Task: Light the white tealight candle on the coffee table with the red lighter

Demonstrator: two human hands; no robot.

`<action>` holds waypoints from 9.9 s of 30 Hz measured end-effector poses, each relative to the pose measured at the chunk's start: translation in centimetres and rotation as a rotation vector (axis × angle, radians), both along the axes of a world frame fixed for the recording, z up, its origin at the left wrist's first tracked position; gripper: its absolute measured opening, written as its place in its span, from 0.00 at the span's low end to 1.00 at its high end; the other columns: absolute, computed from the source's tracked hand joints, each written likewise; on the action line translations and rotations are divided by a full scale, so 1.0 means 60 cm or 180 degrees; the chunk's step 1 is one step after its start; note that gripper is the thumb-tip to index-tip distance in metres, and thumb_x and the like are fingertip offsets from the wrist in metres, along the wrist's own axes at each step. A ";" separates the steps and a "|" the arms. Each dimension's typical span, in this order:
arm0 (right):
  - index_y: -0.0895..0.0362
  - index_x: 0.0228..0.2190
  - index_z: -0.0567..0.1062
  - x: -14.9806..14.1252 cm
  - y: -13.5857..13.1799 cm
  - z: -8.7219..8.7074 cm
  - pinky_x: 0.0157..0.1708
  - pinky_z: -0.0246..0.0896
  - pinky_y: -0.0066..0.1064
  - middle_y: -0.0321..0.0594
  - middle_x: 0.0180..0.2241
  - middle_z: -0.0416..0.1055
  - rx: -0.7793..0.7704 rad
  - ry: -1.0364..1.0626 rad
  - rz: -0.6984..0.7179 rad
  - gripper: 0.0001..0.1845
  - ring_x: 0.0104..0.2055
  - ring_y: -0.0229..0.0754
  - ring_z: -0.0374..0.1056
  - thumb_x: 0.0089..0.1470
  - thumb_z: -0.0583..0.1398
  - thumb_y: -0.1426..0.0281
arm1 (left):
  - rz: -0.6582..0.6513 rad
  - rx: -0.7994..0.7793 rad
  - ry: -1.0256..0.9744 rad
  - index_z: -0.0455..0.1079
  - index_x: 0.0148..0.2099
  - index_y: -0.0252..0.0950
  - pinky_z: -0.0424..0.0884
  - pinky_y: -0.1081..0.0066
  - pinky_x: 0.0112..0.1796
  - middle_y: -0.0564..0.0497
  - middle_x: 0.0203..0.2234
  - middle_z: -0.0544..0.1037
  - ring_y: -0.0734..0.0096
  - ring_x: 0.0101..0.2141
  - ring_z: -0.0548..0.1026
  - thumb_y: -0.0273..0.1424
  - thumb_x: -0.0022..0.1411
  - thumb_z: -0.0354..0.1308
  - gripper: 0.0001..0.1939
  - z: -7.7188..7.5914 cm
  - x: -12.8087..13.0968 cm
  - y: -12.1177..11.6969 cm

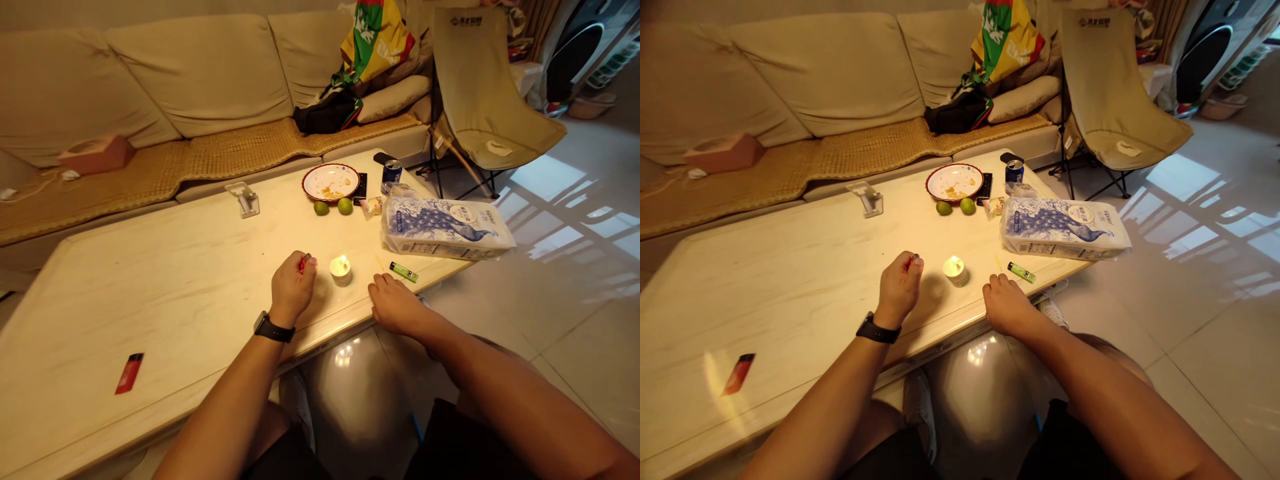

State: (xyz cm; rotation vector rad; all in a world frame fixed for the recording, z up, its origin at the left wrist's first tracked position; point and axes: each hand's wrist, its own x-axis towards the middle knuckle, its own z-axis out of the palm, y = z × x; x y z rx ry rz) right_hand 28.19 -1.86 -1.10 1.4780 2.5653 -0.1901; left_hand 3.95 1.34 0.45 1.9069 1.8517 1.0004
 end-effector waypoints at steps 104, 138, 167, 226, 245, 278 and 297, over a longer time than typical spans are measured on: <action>0.66 0.49 0.74 0.000 0.002 -0.004 0.53 0.57 0.42 0.61 0.51 0.67 -0.0020 0.0044 0.0006 0.18 0.55 0.57 0.60 0.59 0.56 0.72 | 0.0048 0.0285 -0.0067 0.61 0.33 0.41 0.60 0.67 0.31 0.52 0.25 0.69 0.67 0.28 0.67 0.45 0.73 0.41 0.19 -0.009 0.005 0.003; 0.65 0.49 0.73 0.001 0.000 -0.001 0.53 0.58 0.42 0.61 0.51 0.67 0.0008 0.0024 0.0023 0.18 0.55 0.58 0.59 0.58 0.57 0.71 | 0.0252 0.0261 -0.0541 0.56 0.30 0.41 0.61 0.67 0.30 0.54 0.23 0.64 0.68 0.27 0.65 0.41 0.73 0.38 0.19 -0.009 -0.004 0.008; 0.66 0.50 0.73 -0.001 0.001 -0.005 0.54 0.56 0.43 0.61 0.51 0.67 0.0016 0.0032 0.0027 0.19 0.55 0.58 0.59 0.58 0.57 0.71 | -0.0108 0.0051 0.0887 0.63 0.32 0.40 0.58 0.66 0.31 0.51 0.27 0.74 0.65 0.30 0.70 0.41 0.68 0.49 0.14 -0.007 0.028 0.004; 0.64 0.51 0.73 0.002 0.017 -0.004 0.55 0.58 0.43 0.58 0.53 0.67 -0.0030 -0.0058 -0.0139 0.23 0.56 0.56 0.61 0.54 0.59 0.67 | 0.0265 0.0052 0.0397 0.59 0.31 0.41 0.53 0.67 0.28 0.52 0.24 0.70 0.65 0.27 0.67 0.47 0.72 0.41 0.20 0.016 -0.005 0.010; 0.69 0.53 0.74 -0.048 0.006 0.008 0.50 0.64 0.44 0.66 0.52 0.67 -0.0217 -0.0451 -0.0389 0.30 0.53 0.60 0.64 0.52 0.61 0.64 | -0.0175 0.0096 0.1046 0.66 0.35 0.40 0.59 0.65 0.32 0.48 0.31 0.77 0.62 0.33 0.73 0.42 0.70 0.47 0.15 0.002 0.023 0.005; 0.79 0.61 0.66 -0.051 -0.018 -0.021 0.57 0.56 0.51 0.79 0.63 0.56 -0.0004 -0.0617 -0.0200 0.39 0.65 0.70 0.55 0.54 0.59 0.65 | -0.0375 -0.0003 0.1540 0.69 0.37 0.39 0.63 0.65 0.35 0.47 0.34 0.77 0.61 0.37 0.74 0.45 0.68 0.51 0.15 0.000 0.034 0.007; 0.80 0.64 0.61 -0.032 -0.023 -0.020 0.58 0.56 0.52 0.78 0.65 0.54 0.0099 -0.0710 0.0095 0.41 0.67 0.72 0.53 0.56 0.57 0.65 | -0.0358 0.0006 0.1767 0.70 0.35 0.39 0.60 0.64 0.33 0.47 0.33 0.77 0.62 0.36 0.74 0.43 0.67 0.51 0.15 0.003 0.056 0.015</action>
